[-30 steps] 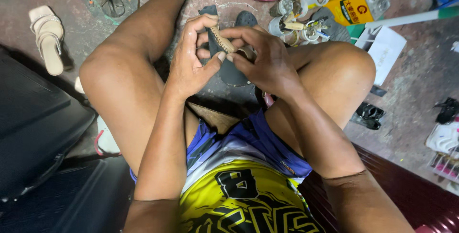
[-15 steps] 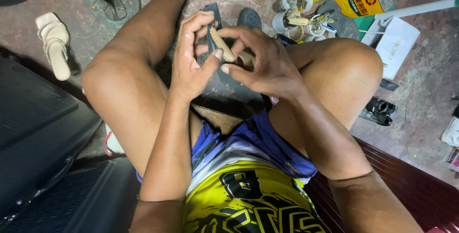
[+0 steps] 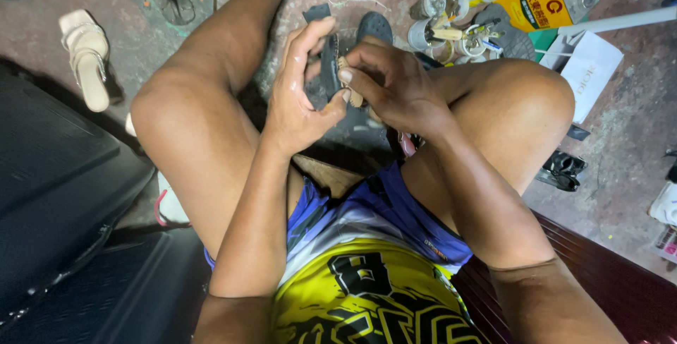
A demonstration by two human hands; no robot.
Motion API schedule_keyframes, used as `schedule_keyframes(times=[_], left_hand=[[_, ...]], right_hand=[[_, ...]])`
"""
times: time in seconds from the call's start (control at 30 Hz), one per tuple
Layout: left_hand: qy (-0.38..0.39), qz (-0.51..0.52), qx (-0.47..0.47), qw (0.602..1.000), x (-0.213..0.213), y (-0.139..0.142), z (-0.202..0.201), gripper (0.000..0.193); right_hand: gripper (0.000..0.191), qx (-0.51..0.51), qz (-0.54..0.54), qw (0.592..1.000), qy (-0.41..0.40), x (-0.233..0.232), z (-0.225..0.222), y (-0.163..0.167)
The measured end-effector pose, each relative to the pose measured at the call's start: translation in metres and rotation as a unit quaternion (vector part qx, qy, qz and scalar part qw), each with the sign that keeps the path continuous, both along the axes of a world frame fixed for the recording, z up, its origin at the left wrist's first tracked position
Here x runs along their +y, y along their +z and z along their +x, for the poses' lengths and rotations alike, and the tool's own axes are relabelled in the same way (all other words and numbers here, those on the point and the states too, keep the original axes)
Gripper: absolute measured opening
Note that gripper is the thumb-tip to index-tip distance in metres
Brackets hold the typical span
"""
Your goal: The person is repairing a black sandal by hand. They apply a white patch to the sole and stitch around the edge using a needle and thread. The person repeatedly pulls the thread tight and adjusts the sandal while seated on the floor.
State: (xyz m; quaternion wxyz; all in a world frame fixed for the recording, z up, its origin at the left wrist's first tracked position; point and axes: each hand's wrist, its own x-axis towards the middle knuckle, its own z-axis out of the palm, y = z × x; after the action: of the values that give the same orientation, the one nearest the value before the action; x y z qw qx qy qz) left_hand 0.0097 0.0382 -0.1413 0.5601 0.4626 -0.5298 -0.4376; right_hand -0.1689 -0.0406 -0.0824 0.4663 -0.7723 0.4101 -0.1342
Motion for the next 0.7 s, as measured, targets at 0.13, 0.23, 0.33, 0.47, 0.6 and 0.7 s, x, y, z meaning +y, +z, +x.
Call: schedule_keyframes(times=[0.13, 0.23, 0.33, 0.47, 0.6, 0.7], left_hand=[[-0.025, 0.013, 0.069, 0.997, 0.001, -0.007, -0.003, 0.082], [-0.055, 0.016, 0.153, 0.986, 0.002, -0.012, -0.006, 0.078], [-0.081, 0.019, 0.205, 0.975, 0.005, -0.016, -0.006, 0.077], [-0.076, 0.016, 0.186, 0.979, 0.004, -0.016, -0.007, 0.072], [-0.051, 0.02, 0.138, 0.989, 0.002, -0.015, -0.01, 0.068], [-0.077, 0.064, 0.182, 0.978, 0.003, -0.016, -0.009, 0.058]], right_hand=[[0.014, -0.006, 0.011, 1.0, 0.008, 0.001, -0.001, -0.007], [0.014, -0.055, 0.074, 0.996, -0.013, 0.002, 0.0, -0.017], [0.014, -0.052, 0.12, 0.991, -0.032, 0.004, -0.001, -0.023], [0.012, -0.054, 0.09, 0.994, -0.014, 0.005, -0.002, -0.025], [0.01, -0.05, 0.102, 0.993, -0.032, 0.005, -0.005, -0.024], [0.007, -0.078, 0.106, 0.991, -0.022, 0.005, -0.004, -0.027]])
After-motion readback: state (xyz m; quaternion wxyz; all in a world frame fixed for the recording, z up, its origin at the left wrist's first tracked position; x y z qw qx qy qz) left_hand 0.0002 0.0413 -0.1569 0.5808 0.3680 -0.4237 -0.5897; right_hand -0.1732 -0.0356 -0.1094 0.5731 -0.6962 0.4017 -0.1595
